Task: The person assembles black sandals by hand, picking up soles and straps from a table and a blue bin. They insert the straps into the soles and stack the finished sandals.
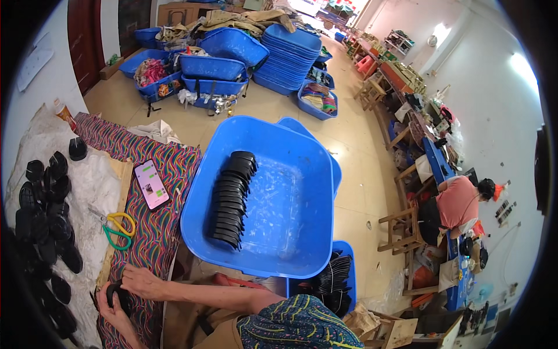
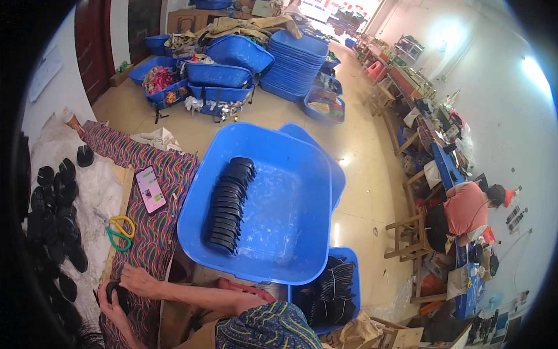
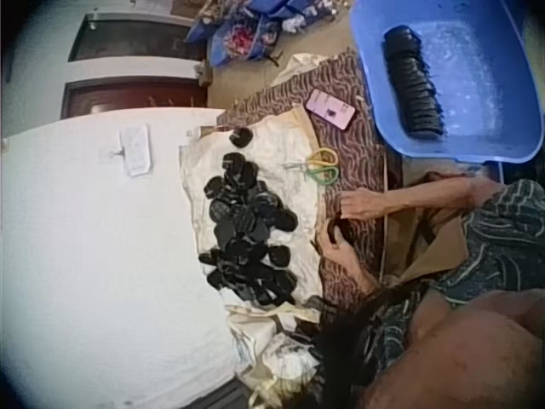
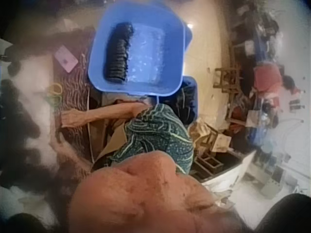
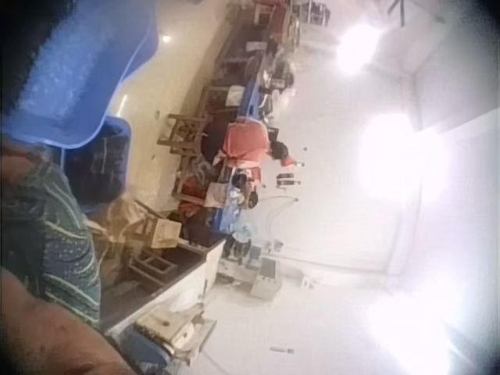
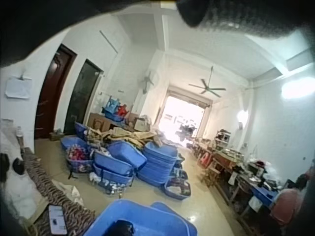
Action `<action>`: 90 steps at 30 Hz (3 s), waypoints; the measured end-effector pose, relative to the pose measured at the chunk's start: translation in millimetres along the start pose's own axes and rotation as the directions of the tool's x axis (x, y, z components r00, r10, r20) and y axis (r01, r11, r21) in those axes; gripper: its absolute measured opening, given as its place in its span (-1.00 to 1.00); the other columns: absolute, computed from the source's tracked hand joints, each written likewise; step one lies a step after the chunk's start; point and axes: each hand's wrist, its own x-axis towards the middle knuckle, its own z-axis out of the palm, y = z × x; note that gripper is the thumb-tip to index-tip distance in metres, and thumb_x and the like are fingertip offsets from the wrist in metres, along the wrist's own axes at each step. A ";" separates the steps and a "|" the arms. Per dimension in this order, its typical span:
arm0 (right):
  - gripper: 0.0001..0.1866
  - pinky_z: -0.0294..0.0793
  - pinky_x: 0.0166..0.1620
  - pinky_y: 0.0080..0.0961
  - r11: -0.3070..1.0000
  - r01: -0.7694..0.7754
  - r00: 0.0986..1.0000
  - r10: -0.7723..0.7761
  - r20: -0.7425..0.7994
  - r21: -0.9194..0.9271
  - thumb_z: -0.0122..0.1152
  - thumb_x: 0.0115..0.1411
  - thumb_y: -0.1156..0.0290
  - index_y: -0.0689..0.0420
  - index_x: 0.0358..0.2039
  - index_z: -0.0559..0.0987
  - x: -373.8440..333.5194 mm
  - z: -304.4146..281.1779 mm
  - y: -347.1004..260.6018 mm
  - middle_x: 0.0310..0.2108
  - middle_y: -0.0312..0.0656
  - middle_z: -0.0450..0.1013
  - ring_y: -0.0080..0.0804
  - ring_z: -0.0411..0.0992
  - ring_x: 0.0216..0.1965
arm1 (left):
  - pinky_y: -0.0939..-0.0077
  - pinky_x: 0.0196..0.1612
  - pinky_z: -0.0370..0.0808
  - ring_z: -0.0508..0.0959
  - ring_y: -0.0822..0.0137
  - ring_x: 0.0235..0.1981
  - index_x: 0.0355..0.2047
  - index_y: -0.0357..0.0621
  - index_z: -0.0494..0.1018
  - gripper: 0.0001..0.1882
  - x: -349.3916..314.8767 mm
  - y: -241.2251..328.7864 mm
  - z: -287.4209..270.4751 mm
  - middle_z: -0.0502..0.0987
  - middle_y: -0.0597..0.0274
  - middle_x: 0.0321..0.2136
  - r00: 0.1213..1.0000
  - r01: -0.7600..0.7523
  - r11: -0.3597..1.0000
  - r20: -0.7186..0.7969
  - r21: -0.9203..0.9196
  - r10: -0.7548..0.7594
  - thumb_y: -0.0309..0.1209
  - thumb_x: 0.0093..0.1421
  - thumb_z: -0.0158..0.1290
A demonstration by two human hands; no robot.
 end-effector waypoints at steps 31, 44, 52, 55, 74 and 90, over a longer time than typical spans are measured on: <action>-0.53 0.50 0.04 -0.35 0.205 -0.495 0.610 0.774 0.169 0.844 -0.02 0.39 0.14 0.31 0.04 0.48 63.7 -93.3 -73.9 -0.04 -0.10 0.48 -0.34 0.49 -0.04 | 0.57 0.08 0.36 0.47 0.44 -0.03 0.21 -0.29 0.33 -0.53 -33.9 117.4 16.4 0.50 0.23 -0.05 0.966 0.088 0.455 -0.036 -0.886 -0.258 -0.20 0.48 -0.18; -0.51 0.50 -0.14 -0.48 0.502 -0.591 0.726 0.672 0.145 0.632 -0.15 0.42 0.08 0.30 0.01 0.46 51.3 -81.6 -83.1 -0.15 -0.13 0.46 -0.41 0.46 -0.16 | 0.56 -0.41 0.25 0.28 0.64 -0.41 -0.23 -0.29 0.45 -0.65 -25.7 111.0 16.6 0.39 0.46 -0.45 0.897 0.090 0.542 -0.169 -0.835 -0.409 -0.22 0.46 -0.14; -0.52 0.44 -0.23 -0.60 0.391 -0.634 0.624 0.768 0.143 0.668 -0.08 0.40 0.00 0.25 -0.17 0.45 50.9 -78.1 -85.9 -0.30 -0.23 0.48 -0.55 0.44 -0.31 | 0.66 -0.16 0.37 0.37 0.62 -0.22 0.02 -0.30 0.46 -0.62 -27.6 107.9 4.1 0.48 0.39 -0.26 0.975 0.008 0.670 -0.142 -0.742 -0.170 -0.23 0.45 -0.10; -0.52 0.49 -0.14 -0.49 0.363 -0.588 0.695 0.685 0.221 0.723 -0.10 0.41 0.12 0.36 -0.11 0.51 44.3 -87.3 -66.7 -0.22 -0.12 0.50 -0.44 0.49 -0.24 | 0.62 -0.06 0.39 0.41 0.59 -0.12 0.07 -0.31 0.44 -0.61 -28.6 107.4 -9.4 0.51 0.32 -0.17 0.982 0.125 0.588 0.015 -0.800 -0.187 -0.25 0.44 -0.09; -0.61 0.29 -0.29 -0.67 0.428 -0.772 0.635 0.510 0.580 0.469 0.09 0.32 0.19 0.34 -0.23 0.60 58.2 -102.7 -39.4 -0.41 -0.35 0.49 -0.67 0.34 -0.37 | 0.51 -0.33 0.39 0.46 0.45 -0.40 -0.09 -0.35 0.46 -0.74 -41.0 81.7 -11.7 0.49 0.26 -0.42 0.995 0.058 0.889 -0.042 -0.454 -0.087 -0.36 0.40 -0.04; -0.63 0.27 -0.39 -0.58 0.394 -0.821 0.560 0.416 0.716 0.413 0.01 0.38 0.23 0.31 -0.21 0.60 61.8 -101.2 -42.6 -0.52 -0.35 0.42 -0.65 0.27 -0.48 | 0.57 -0.10 0.43 0.48 0.55 -0.19 -0.03 -0.29 0.48 -0.69 -37.0 83.1 -33.7 0.55 0.29 -0.24 0.913 0.389 0.557 0.387 -0.733 -0.129 -0.30 0.38 0.00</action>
